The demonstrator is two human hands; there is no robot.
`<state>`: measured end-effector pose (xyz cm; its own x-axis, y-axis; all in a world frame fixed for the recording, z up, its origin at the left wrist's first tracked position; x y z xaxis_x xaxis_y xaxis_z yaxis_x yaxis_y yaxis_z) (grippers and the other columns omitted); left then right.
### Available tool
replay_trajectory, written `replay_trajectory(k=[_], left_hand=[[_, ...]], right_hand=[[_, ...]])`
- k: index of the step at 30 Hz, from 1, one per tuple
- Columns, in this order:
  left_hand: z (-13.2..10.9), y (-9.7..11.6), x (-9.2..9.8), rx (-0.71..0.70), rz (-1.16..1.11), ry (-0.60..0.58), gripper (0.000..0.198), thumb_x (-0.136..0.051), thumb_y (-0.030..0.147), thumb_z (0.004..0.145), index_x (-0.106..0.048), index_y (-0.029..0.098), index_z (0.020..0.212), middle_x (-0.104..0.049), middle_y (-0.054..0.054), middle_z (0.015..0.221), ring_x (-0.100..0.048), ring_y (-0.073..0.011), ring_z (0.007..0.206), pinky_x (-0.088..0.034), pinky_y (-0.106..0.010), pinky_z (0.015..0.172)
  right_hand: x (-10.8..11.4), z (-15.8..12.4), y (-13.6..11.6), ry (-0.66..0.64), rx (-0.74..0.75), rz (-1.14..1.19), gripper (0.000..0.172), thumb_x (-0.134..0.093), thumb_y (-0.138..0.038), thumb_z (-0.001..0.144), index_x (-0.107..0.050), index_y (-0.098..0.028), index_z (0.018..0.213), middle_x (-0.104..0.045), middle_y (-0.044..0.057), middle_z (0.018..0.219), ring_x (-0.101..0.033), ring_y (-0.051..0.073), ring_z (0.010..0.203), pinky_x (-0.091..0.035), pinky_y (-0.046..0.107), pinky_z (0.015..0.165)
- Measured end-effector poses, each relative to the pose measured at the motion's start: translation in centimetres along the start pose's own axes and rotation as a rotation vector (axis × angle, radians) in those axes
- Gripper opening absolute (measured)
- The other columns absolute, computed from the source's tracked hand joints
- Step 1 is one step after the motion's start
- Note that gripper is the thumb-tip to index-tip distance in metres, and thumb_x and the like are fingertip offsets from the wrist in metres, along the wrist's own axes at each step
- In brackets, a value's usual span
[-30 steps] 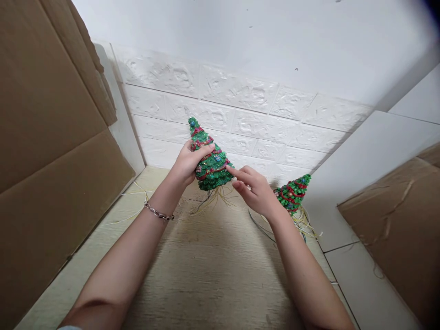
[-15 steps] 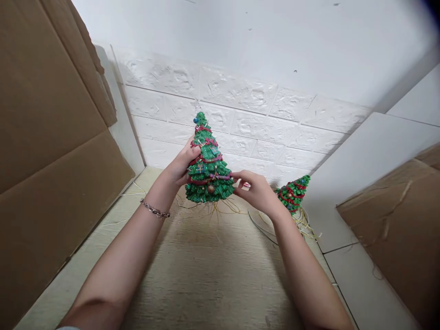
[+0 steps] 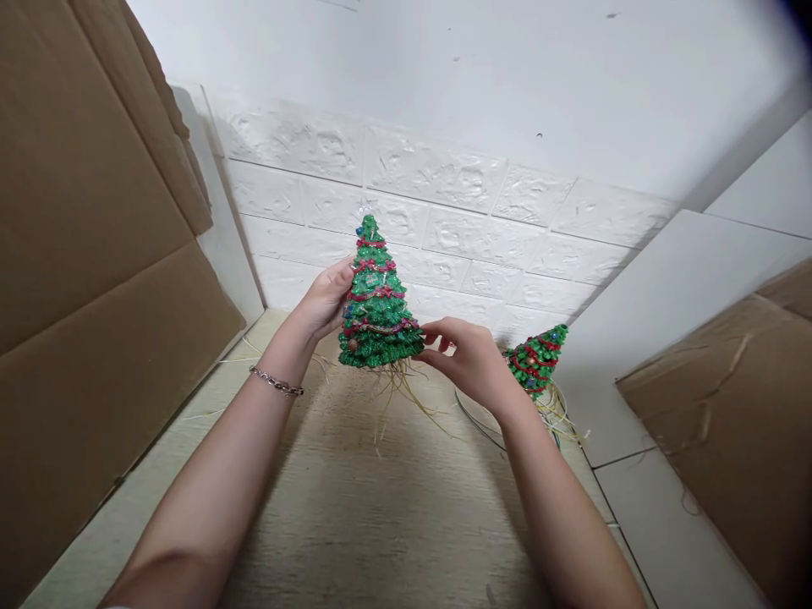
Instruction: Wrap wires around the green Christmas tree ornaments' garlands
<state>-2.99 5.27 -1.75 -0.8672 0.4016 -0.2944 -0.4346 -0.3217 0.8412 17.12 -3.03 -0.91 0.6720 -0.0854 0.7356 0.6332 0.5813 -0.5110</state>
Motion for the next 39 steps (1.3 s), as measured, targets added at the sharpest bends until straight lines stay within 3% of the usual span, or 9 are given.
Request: replay_trajectory(k=[8,12,16,20,26,31,35,39], left_hand=[[-0.2,0.3,0.6,0.146,-0.02,-0.057,0.041,-0.071,0.037,0.073,-0.063,0.016,0.108,-0.067,-0.008,0.104,-0.063,-0.023,0.097,-0.052,-0.034,0.083],[-0.1,0.3,0.8,0.231,-0.05,-0.09,0.035,-0.066,0.037,0.073,-0.065,0.016,0.101,-0.067,-0.007,0.099,-0.062,-0.022,0.091,-0.052,-0.032,0.075],[0.0,0.4,0.0,0.175,-0.042,0.059,0.031,-0.069,0.042,0.07,-0.063,0.015,0.084,-0.064,-0.003,0.078,-0.059,-0.0147,0.07,-0.05,-0.025,0.062],[-0.1,0.2,-0.8,0.156,-0.006,0.181,0.032,-0.076,0.04,0.064,-0.057,0.016,0.076,-0.057,0.002,0.065,-0.05,-0.0096,0.054,-0.044,-0.022,0.052],[-0.2,0.1,-0.6,0.136,-0.03,0.227,0.031,-0.072,0.04,0.065,-0.059,0.016,0.079,-0.061,-0.002,0.067,-0.056,-0.0137,0.057,-0.049,-0.027,0.055],[-0.3,0.5,-0.6,0.091,-0.104,0.173,0.032,-0.069,0.041,0.068,-0.061,0.017,0.088,-0.065,-0.004,0.077,-0.062,-0.0179,0.069,-0.054,-0.033,0.066],[-0.6,0.6,-0.7,0.09,-0.175,0.137,0.033,-0.067,0.042,0.067,-0.062,0.02,0.092,-0.067,-0.005,0.095,-0.065,-0.021,0.08,-0.054,-0.037,0.072],[-0.9,0.6,-0.8,0.062,-0.204,0.117,0.036,-0.064,0.047,0.069,-0.061,0.022,0.094,-0.065,-0.006,0.106,-0.064,-0.02,0.08,-0.054,-0.037,0.071]], right_hand=[[-0.1,-0.1,0.5,0.094,0.076,-0.26,0.019,-0.069,-0.026,0.079,-0.068,-0.022,0.097,-0.068,0.002,0.087,-0.056,0.012,0.066,-0.04,0.025,0.063],[-1.4,-0.1,0.4,0.226,0.245,-0.577,0.013,-0.07,-0.028,0.078,-0.065,-0.019,0.086,-0.065,0.001,0.074,-0.055,0.015,0.064,-0.037,0.028,0.066],[-3.3,-0.1,0.0,0.359,0.435,-0.696,0.018,-0.063,-0.031,0.083,-0.055,-0.018,0.073,-0.057,-0.001,0.061,-0.047,0.013,0.054,-0.033,0.029,0.064],[-4.6,-0.4,-0.5,0.444,0.506,-0.654,0.029,-0.051,-0.04,0.091,-0.049,-0.02,0.069,-0.053,-0.003,0.056,-0.043,0.012,0.053,-0.031,0.028,0.064],[-4.6,-0.5,-0.8,0.346,0.348,-0.509,0.038,-0.043,-0.054,0.091,-0.051,-0.022,0.07,-0.057,0.0,0.059,-0.046,0.013,0.056,-0.034,0.029,0.067],[-2.8,-0.7,-1.6,0.282,0.277,-0.321,0.038,-0.057,-0.058,0.082,-0.051,-0.022,0.071,-0.055,-0.001,0.059,-0.044,0.012,0.054,-0.036,0.028,0.065],[-0.3,-1.0,-1.7,0.245,0.16,-0.194,0.021,-0.058,-0.04,0.085,-0.051,-0.022,0.077,-0.051,-0.003,0.059,-0.043,0.011,0.055,-0.035,0.025,0.058],[1.0,-0.9,-0.8,0.06,0.005,-0.194,0.007,-0.058,-0.027,0.083,-0.054,-0.022,0.085,-0.056,-0.003,0.068,-0.048,0.01,0.058,-0.033,0.023,0.054]])
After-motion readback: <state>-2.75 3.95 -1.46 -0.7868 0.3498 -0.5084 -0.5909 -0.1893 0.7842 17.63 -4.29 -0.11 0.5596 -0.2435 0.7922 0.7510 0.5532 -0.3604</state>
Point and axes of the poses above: each hand's wrist, its own z-axis towards the middle knuckle, its own x-axis out of the back of the hand, y = z × x, the point moved 2 cm from there along z, towards the middle knuckle
